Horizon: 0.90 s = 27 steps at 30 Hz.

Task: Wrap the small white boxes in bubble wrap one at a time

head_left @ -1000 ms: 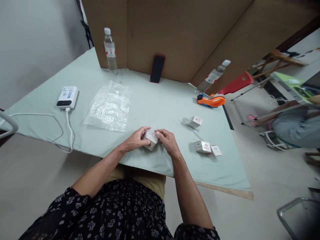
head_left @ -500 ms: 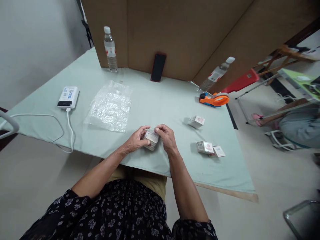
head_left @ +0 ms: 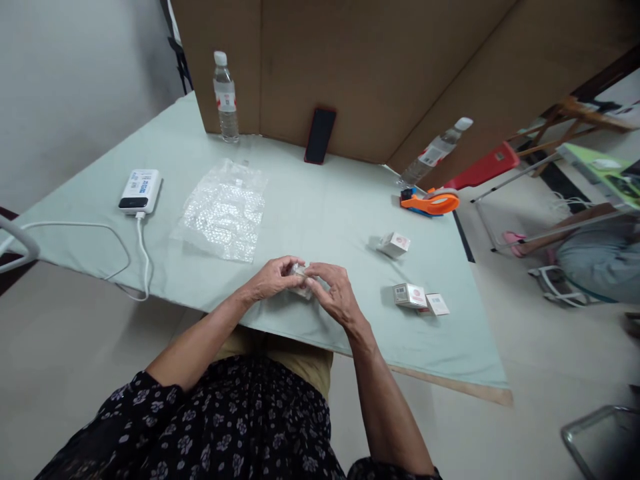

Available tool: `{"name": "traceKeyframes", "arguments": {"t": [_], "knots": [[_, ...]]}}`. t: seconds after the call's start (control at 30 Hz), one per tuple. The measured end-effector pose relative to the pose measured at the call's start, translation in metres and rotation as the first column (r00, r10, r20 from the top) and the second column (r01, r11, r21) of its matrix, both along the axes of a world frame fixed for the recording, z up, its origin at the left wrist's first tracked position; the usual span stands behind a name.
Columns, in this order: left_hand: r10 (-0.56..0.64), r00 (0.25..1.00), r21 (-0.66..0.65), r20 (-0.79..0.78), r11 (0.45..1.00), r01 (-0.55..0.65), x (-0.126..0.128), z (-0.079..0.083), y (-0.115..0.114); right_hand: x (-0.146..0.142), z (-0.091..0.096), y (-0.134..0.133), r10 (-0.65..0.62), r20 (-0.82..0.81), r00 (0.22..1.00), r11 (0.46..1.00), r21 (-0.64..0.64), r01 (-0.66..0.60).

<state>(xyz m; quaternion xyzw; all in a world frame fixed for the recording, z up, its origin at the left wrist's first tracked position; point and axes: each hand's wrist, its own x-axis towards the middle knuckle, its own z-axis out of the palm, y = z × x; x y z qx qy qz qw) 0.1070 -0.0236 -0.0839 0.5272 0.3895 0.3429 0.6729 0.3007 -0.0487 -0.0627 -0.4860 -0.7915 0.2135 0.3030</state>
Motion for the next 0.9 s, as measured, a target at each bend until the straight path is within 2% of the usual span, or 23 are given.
{"name": "traceKeyframes", "arguments": {"t": [0.1,0.17,0.3,0.6,0.77,0.9], "knots": [[0.046,0.988,0.110,-0.146,0.993,-0.030,0.002,-0.002,-0.001,0.003,-0.001,-0.004,-0.001,0.083,0.997,0.998,0.069,-0.005],[0.120,0.960,0.200,-0.251,0.977,-0.070,0.005,-0.003,-0.003,0.003,-0.003,-0.005,-0.011,0.124,0.992,0.994,0.108,-0.002],[0.273,0.893,0.411,-0.358,0.905,-0.112,0.008,-0.004,-0.006,0.003,-0.007,-0.004,-0.005,0.150,0.989,0.987,0.160,-0.019],[0.185,0.929,0.278,-0.320,0.956,-0.095,0.001,-0.003,-0.003,-0.002,-0.001,0.002,-0.008,0.245,0.970,0.984,0.173,-0.036],[0.094,0.937,0.258,-0.336,0.966,-0.005,-0.006,0.005,0.001,0.006,-0.010,-0.011,-0.079,0.106,0.991,0.982,0.177,0.059],[-0.057,0.941,0.235,-0.334,0.962,0.142,-0.016,0.012,0.001,0.019,-0.019,-0.031,-0.174,0.013,0.985,0.974,0.150,0.170]]}}
